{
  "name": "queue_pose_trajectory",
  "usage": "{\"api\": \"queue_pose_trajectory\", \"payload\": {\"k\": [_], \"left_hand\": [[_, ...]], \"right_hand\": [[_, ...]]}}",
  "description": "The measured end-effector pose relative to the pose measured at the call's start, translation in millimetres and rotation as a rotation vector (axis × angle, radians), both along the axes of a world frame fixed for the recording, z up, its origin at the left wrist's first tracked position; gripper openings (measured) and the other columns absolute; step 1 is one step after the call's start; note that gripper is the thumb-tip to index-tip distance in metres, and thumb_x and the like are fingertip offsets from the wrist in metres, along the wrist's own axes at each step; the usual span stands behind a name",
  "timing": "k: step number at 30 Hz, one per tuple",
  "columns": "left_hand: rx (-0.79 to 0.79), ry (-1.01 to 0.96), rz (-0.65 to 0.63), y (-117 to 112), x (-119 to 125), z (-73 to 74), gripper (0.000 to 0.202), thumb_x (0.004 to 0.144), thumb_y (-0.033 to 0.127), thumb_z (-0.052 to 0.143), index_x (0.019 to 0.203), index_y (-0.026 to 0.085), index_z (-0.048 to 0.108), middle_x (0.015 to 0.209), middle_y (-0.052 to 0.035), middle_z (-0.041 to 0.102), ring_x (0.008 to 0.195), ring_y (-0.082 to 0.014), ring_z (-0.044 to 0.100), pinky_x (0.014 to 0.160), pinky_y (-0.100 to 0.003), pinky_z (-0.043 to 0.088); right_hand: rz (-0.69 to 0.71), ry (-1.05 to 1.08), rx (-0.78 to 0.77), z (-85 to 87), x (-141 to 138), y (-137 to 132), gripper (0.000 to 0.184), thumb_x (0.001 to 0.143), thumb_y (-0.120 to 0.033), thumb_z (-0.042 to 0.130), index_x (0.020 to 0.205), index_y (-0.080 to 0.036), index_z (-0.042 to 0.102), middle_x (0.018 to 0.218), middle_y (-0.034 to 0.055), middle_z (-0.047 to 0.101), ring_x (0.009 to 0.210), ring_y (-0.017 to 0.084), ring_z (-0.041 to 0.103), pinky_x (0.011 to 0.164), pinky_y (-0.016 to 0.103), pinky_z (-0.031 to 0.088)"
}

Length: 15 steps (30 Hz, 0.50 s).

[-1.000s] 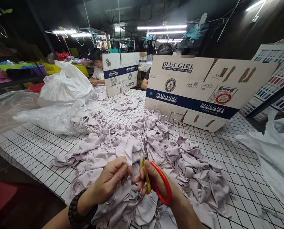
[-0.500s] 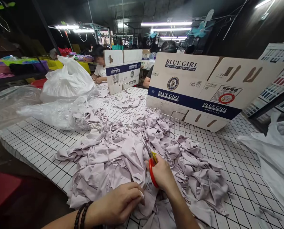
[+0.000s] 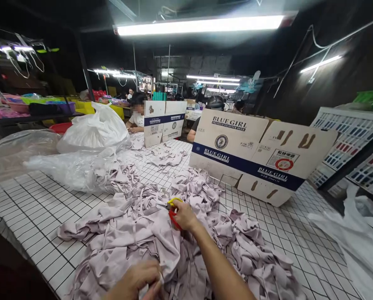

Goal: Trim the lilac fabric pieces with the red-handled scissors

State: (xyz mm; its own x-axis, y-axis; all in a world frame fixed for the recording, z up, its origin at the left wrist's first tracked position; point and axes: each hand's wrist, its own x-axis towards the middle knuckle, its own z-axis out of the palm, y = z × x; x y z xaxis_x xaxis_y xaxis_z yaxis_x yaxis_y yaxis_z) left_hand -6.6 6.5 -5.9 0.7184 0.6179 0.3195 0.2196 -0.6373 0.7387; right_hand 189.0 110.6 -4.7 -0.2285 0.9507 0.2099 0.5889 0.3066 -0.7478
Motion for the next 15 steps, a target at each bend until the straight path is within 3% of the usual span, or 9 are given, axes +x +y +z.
{"api": "queue_pose_trajectory", "payload": {"k": [2,4,6,8,9,10,12,13,15], "left_hand": [[-0.003,-0.029,0.138,19,-13,21.2,0.028,0.093,0.023,0.038,0.072,0.017,0.055,0.072,-0.0052,0.060,0.068,-0.0153,0.055,0.064,-0.024,0.043],[-0.016,-0.021,0.320,38,-26,43.8,0.031,0.095,0.027,0.038,0.074,0.016,0.058,0.079,-0.0066,0.061,0.073,-0.0173,0.056,0.068,-0.027,0.044],[-0.015,0.027,0.553,51,-33,60.8,0.026,0.091,0.031,0.045,0.083,0.015,0.064,0.101,-0.0115,0.063,0.092,-0.0233,0.058,0.081,-0.034,0.046],[-0.037,0.041,0.724,52,-32,68.5,0.027,0.088,0.035,0.051,0.095,0.015,0.067,0.122,-0.0145,0.056,0.112,-0.0298,0.052,0.092,-0.040,0.042],[-0.073,0.016,0.720,48,-28,68.6,0.029,0.088,0.038,0.051,0.098,0.016,0.068,0.124,-0.0145,0.055,0.115,-0.0305,0.051,0.094,-0.041,0.041],[-0.145,-0.025,0.638,42,-21,66.2,0.033,0.089,0.042,0.049,0.097,0.016,0.069,0.118,-0.0140,0.058,0.111,-0.0292,0.053,0.092,-0.040,0.043],[-0.395,-0.138,0.349,25,-2,54.6,0.045,0.092,0.052,0.041,0.086,0.016,0.067,0.089,-0.0102,0.063,0.082,-0.0218,0.059,0.073,-0.032,0.048],[-0.538,-0.208,0.233,17,9,46.3,0.051,0.092,0.057,0.037,0.079,0.016,0.064,0.073,-0.0063,0.059,0.065,-0.0176,0.055,0.061,-0.028,0.045],[-0.738,-0.373,0.177,3,29,27.9,0.054,0.090,0.063,0.033,0.071,0.018,0.054,0.059,0.0005,0.046,0.049,-0.0120,0.040,0.047,-0.023,0.035]], "right_hand": [[-0.075,0.059,0.071,13.5,10,0,0.025,0.092,-0.038,0.056,0.083,-0.015,0.062,0.076,-0.0001,0.063,0.069,0.015,0.061,0.062,0.027,0.050],[-0.167,0.122,0.134,33.4,22,-3,0.025,0.087,-0.040,0.058,0.077,-0.017,0.057,0.067,-0.0014,0.059,0.061,0.014,0.056,0.056,0.026,0.046],[-0.243,0.162,0.179,55.3,30,-13,0.020,0.084,-0.038,0.061,0.080,-0.019,0.055,0.070,-0.0002,0.060,0.061,0.015,0.055,0.056,0.027,0.044],[-0.272,0.158,0.201,73.2,28,-31,0.015,0.083,-0.033,0.061,0.080,-0.019,0.055,0.071,0.0009,0.060,0.062,0.016,0.055,0.056,0.027,0.044],[-0.271,0.134,0.221,78.8,24,-42,0.012,0.083,-0.030,0.061,0.079,-0.020,0.056,0.072,0.0014,0.060,0.063,0.016,0.055,0.056,0.027,0.043],[-0.259,0.069,0.264,81.7,17,-53,0.011,0.082,-0.028,0.060,0.077,-0.020,0.055,0.071,0.0020,0.060,0.062,0.016,0.054,0.055,0.027,0.042],[-0.248,-0.099,0.383,79.6,1,-73,0.010,0.080,-0.022,0.058,0.072,-0.021,0.052,0.069,0.0023,0.058,0.061,0.016,0.052,0.055,0.028,0.040],[-0.249,-0.184,0.454,75.5,-6,-82,0.012,0.079,-0.019,0.057,0.070,-0.022,0.050,0.067,0.0018,0.057,0.060,0.016,0.050,0.055,0.028,0.039],[-0.263,-0.312,0.580,64.9,-19,-97,0.014,0.078,-0.015,0.054,0.069,-0.022,0.047,0.063,0.0004,0.055,0.058,0.016,0.049,0.056,0.028,0.037]]}}
